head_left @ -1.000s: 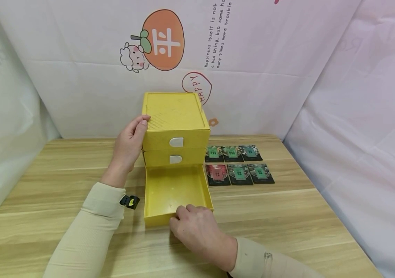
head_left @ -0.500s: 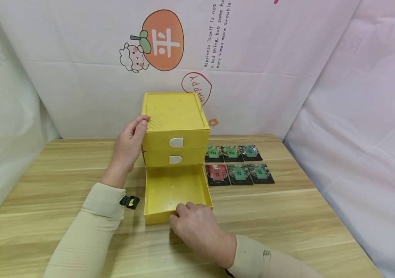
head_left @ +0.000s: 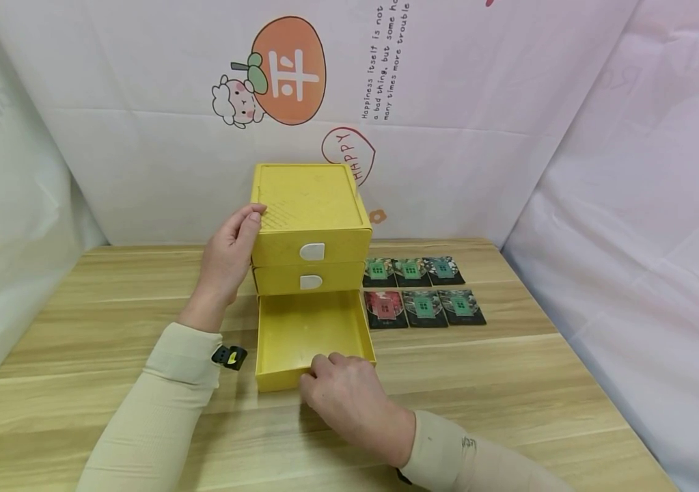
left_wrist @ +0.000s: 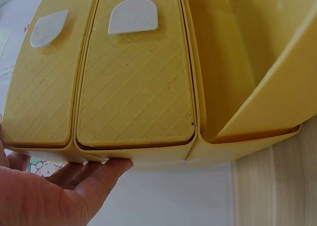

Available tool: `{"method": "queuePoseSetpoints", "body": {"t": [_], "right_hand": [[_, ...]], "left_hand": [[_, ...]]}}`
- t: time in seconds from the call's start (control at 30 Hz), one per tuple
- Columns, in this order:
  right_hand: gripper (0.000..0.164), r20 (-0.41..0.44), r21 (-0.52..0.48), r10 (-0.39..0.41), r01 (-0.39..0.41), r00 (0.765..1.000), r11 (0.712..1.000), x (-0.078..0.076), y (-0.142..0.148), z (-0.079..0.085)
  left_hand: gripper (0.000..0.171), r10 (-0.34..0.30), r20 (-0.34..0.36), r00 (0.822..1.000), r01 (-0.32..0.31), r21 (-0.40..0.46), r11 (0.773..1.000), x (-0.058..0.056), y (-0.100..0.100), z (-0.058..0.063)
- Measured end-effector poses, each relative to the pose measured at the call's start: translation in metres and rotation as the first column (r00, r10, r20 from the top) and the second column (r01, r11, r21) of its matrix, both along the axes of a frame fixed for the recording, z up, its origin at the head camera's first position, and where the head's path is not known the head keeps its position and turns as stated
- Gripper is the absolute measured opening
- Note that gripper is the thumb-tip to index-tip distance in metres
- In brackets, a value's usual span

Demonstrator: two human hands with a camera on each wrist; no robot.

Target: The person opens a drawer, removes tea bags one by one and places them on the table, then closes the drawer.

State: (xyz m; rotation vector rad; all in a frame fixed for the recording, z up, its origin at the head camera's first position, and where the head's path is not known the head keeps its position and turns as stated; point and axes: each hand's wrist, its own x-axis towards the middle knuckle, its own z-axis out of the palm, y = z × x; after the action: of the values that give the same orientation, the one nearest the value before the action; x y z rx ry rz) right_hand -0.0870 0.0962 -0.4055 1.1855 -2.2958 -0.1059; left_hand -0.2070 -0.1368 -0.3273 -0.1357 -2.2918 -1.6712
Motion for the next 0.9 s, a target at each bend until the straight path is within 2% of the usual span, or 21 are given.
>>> {"method": "queuePoseSetpoints", "body": {"t": [0.9], "right_hand": [[0.037, -0.049, -0.028, 0.004, -0.006, 0.999, 1.000, -0.011, -0.003, -0.002]], "left_hand": [[0.054, -0.007, 0.003, 1.000, 0.007, 0.002, 1.000, 0.003, 0.000, 0.002]]}}
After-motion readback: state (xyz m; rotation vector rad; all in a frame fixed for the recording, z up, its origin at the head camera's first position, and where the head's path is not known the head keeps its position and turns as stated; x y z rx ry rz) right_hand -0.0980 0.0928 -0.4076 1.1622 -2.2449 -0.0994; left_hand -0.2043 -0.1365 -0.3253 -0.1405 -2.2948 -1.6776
